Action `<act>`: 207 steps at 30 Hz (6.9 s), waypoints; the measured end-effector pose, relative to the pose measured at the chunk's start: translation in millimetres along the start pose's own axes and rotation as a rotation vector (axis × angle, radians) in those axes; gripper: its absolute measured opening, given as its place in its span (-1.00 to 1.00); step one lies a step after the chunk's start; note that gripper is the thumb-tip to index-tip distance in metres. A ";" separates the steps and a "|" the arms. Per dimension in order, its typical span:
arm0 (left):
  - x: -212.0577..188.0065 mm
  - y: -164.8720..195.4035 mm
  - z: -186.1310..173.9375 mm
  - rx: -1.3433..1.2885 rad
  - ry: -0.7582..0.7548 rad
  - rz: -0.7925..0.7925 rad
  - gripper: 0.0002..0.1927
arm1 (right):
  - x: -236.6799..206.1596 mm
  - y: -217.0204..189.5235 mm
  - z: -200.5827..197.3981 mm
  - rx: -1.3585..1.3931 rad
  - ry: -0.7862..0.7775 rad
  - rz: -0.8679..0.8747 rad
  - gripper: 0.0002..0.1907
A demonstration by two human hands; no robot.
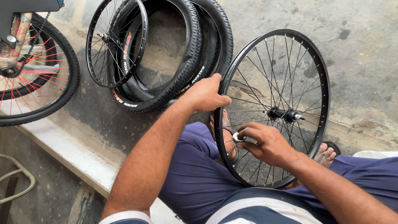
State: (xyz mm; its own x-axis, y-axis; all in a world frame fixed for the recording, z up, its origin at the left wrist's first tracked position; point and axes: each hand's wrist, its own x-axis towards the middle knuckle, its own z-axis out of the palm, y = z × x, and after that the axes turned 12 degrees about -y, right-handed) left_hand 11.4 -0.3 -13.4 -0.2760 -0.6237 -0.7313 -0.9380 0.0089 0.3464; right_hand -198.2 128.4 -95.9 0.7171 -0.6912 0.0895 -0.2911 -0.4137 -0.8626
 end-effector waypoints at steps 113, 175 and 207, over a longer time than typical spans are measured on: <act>3.1 12.7 -0.2 -0.113 0.020 0.078 -0.39 | 18.3 -7.1 6.8 0.130 -0.046 0.248 -0.53; 3.9 9.4 -0.6 -0.126 0.005 0.063 -0.42 | 19.9 -9.8 -3.2 0.324 -0.107 0.086 -0.45; 7.7 7.4 6.5 -0.069 0.117 0.127 -0.23 | -24.5 6.3 6.8 -0.177 -0.083 -0.124 -0.81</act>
State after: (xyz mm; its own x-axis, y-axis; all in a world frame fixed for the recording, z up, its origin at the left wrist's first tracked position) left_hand 1.0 0.0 -20.3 -0.3614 -0.7078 -0.6070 -0.8793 0.0422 0.4743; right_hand -213.3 146.8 -107.0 0.8020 -0.5802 0.1419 -0.2985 -0.5952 -0.7461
